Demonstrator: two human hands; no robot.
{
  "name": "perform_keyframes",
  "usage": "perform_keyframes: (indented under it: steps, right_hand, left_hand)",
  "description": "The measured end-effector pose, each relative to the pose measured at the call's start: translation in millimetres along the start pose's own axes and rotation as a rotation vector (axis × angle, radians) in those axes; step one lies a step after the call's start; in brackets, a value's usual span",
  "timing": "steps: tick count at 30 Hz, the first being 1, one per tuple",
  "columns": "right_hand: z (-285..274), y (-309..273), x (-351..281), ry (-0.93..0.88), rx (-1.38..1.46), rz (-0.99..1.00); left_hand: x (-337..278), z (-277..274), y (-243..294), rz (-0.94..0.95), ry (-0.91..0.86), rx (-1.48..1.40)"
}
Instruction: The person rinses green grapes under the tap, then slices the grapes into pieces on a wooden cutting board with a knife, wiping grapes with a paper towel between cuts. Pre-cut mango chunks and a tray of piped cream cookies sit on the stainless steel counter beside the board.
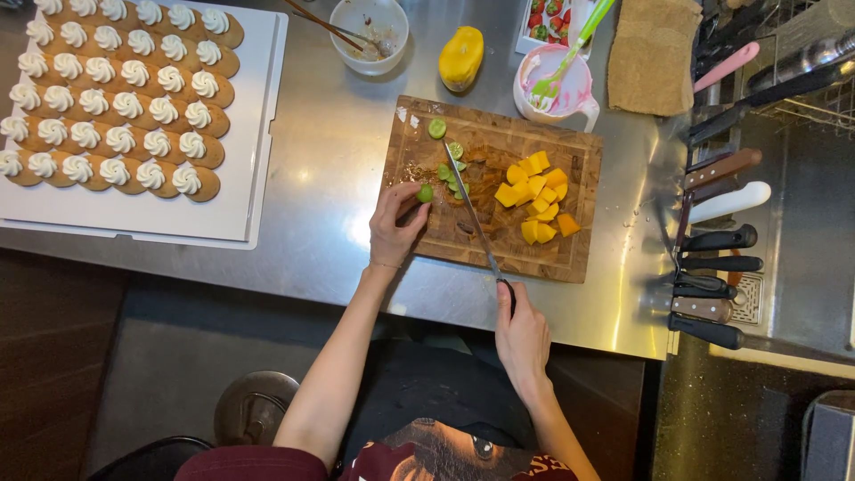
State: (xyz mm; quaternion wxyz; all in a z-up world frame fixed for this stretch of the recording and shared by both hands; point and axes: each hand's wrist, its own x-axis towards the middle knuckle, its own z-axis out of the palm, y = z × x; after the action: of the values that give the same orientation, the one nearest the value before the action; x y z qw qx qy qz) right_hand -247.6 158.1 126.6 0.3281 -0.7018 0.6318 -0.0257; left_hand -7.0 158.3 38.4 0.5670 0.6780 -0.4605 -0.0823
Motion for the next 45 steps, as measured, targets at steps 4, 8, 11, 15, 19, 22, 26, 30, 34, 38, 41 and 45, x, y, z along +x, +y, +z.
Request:
perform_keyframes:
  steps: [4, 8, 11, 15, 19, 22, 26, 30, 34, 38, 41, 45]
  right_hand:
    - [6, 0, 5, -0.019, -0.006, -0.029]
    - [10, -3, 8, -0.073, -0.035, -0.025]
    - [8, -8, 9, -0.097, -0.014, 0.006]
    - [14, -4, 14, -0.089, -0.003, 0.003]
    - [17, -8, 19, -0.052, -0.056, -0.076]
    - [15, -17, 18, -0.089, -0.101, -0.068]
    - [16, -16, 13, -0.099, -0.171, -0.075]
    - [18, -14, 8, -0.056, -0.181, -0.097]
    - [17, -15, 8, -0.047, -0.225, -0.098]
    - [18, -21, 15, -0.050, -0.242, -0.112]
    - [35, -30, 36, -0.023, -0.253, -0.152]
    - [39, -31, 38, -0.032, -0.297, -0.168]
  left_hand:
    - [2, 3, 0, 0.076, -0.001, 0.115]
    - [5, 3, 7, -0.001, -0.029, 0.233]
    - [8, -2, 7, -0.109, 0.006, 0.096]
    - [8, 0, 1, -0.044, 0.027, 0.102]
    - [-3, 12, -17, -0.122, -0.011, 0.164]
    - [-7, 16, -26, 0.024, -0.003, 0.331]
    - [-7, 14, -19, 0.011, -0.004, 0.331]
    - [-8, 13, -17, 0.029, -0.008, 0.339]
    - [-7, 12, -17, 0.039, -0.001, 0.337]
    - [-6, 13, -18, 0.040, -0.006, 0.324]
    - [-6, 13, -19, 0.029, -0.010, 0.319]
    - [-8, 12, -22, 0.035, -0.005, 0.305]
